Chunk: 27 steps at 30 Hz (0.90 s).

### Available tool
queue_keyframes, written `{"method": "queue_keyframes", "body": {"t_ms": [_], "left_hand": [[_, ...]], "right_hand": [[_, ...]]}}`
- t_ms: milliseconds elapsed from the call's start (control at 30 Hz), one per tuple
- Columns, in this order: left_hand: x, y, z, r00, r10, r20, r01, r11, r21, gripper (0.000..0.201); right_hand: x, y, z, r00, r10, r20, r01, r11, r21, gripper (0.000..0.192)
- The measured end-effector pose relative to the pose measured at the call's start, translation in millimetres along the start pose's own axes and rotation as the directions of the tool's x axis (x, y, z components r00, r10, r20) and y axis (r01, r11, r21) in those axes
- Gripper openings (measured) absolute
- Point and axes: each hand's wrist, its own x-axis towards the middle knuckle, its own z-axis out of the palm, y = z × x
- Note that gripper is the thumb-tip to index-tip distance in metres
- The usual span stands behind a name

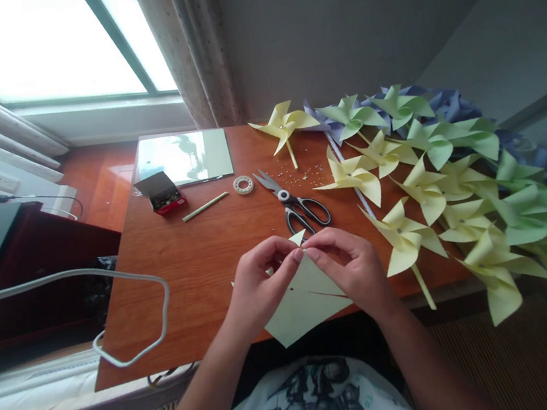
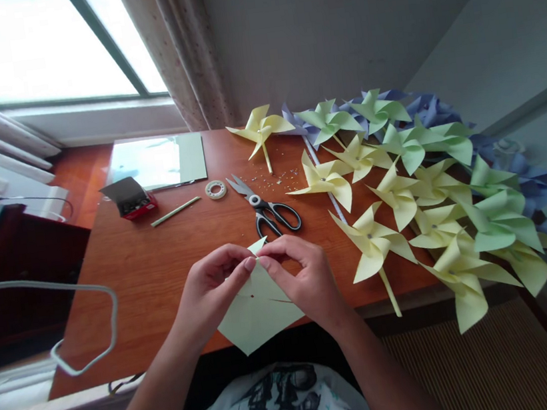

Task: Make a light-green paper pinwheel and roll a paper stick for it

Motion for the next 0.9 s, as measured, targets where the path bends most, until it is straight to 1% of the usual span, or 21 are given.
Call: {"method": "queue_keyframes", "body": {"t_ms": [333,433,733,900], "left_hand": [[-0.3,-0.3,1.8,1.0,0.022,-0.019,-0.021,0.999,0.049,0.023],[0.0,0.0,1.7,0.999,0.032,-0.016,-0.031,0.998,0.056,0.023],[0.5,-2.5,1.6,0.999,0.039,-0.007,-0.039,0.997,0.071,0.023],[0.8,-1.5,2.7,0.999,0.048,-0.005,-0.048,0.996,0.076,0.023]], "right_hand": [[0.4,-5.3,-2.3,0.995,0.104,0.012,-0.104,0.994,0.04,0.014],[0.7,-5.3,-1.6,0.996,0.091,0.023,-0.092,0.995,0.033,0.012],[1.4,-2.1,-1.1,0.999,0.042,-0.011,-0.042,0.999,-0.008,0.008],[1.5,-4.8,-0.5,0.999,-0.013,-0.031,0.01,0.996,-0.089,0.008]]}}
